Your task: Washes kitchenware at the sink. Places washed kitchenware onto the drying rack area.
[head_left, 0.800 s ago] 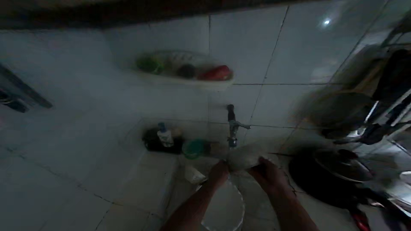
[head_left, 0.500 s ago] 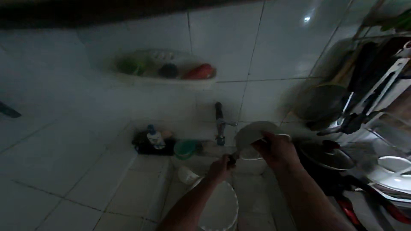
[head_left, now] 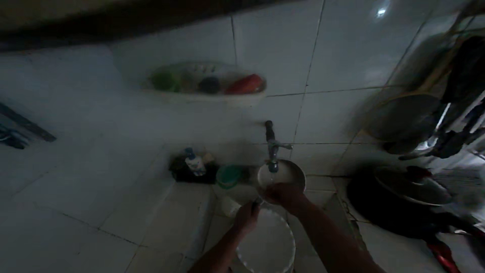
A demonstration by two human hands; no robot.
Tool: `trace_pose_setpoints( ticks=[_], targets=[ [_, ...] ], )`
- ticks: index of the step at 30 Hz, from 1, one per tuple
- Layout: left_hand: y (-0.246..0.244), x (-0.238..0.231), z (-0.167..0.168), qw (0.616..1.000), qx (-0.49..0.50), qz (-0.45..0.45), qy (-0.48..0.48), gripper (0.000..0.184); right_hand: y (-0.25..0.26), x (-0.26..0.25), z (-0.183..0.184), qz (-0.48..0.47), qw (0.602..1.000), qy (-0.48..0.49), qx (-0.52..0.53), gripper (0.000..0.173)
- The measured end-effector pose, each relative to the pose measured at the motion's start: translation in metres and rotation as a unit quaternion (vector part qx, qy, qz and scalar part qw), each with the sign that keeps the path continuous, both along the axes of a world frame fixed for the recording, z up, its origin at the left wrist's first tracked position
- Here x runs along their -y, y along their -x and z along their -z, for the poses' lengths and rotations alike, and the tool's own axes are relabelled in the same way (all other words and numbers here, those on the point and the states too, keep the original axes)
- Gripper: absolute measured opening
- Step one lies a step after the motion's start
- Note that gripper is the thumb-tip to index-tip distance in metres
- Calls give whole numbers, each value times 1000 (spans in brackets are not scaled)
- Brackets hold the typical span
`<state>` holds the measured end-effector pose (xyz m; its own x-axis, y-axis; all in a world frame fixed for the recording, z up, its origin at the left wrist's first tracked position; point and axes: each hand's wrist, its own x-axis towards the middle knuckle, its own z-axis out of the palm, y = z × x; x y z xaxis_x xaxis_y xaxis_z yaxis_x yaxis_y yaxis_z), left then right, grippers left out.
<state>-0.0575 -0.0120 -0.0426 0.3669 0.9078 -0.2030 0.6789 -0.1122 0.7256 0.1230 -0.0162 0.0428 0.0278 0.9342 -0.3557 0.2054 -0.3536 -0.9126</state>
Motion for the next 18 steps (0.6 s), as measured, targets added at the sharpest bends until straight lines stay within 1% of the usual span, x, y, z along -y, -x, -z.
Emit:
trace_pose_setpoints(
  ticks=[1,2,3,5,6,7,8,9,10,11,13,14,15,16,17,18],
  targets=[
    [6,1,-1,1000,-10,-4,-3,45,9,-3,3,8,1000,1,14,27],
    [11,3,-3,1000,-22,-7,-1,46,17,-5,5,-7,999,-12,50,31],
    [16,5,-5,999,-36,-9,2,47,23,-3,6,-53,993,-38,103,38],
    [21,11,-12,998,-66,-15,5,49,32,5,16,-175,963,-90,183,55],
    [23,13,-17,997,-77,-20,6,49,34,9,22,-237,937,-102,236,65],
    [25,16,-22,996,-84,-29,12,50,33,13,29,-285,899,-98,318,73],
    [29,19,-28,995,-95,-38,19,50,30,17,41,-299,861,-82,402,76],
    [32,20,-33,993,-109,-41,27,50,24,20,54,-288,832,-74,468,73],
    [35,21,-35,992,-118,-41,31,50,20,22,61,-276,816,-74,503,66],
    [37,22,-36,991,-121,-38,33,50,21,26,61,-285,816,-69,499,67],
    [38,25,-34,992,-118,-34,34,51,29,31,48,-331,841,-48,425,72],
    [38,25,-32,992,-114,-35,37,50,31,31,43,-338,843,-39,416,71],
    [38,26,-30,993,-106,-37,41,49,28,29,44,-326,834,-46,443,65],
    [39,25,-28,994,-94,-39,47,48,24,27,45,-308,818,-41,483,53],
    [38,25,-25,995,-80,-37,52,48,22,24,43,-297,800,-30,520,46],
    [35,26,-22,996,-62,-31,53,47,24,22,34,-298,791,-10,534,43]
  ],
)
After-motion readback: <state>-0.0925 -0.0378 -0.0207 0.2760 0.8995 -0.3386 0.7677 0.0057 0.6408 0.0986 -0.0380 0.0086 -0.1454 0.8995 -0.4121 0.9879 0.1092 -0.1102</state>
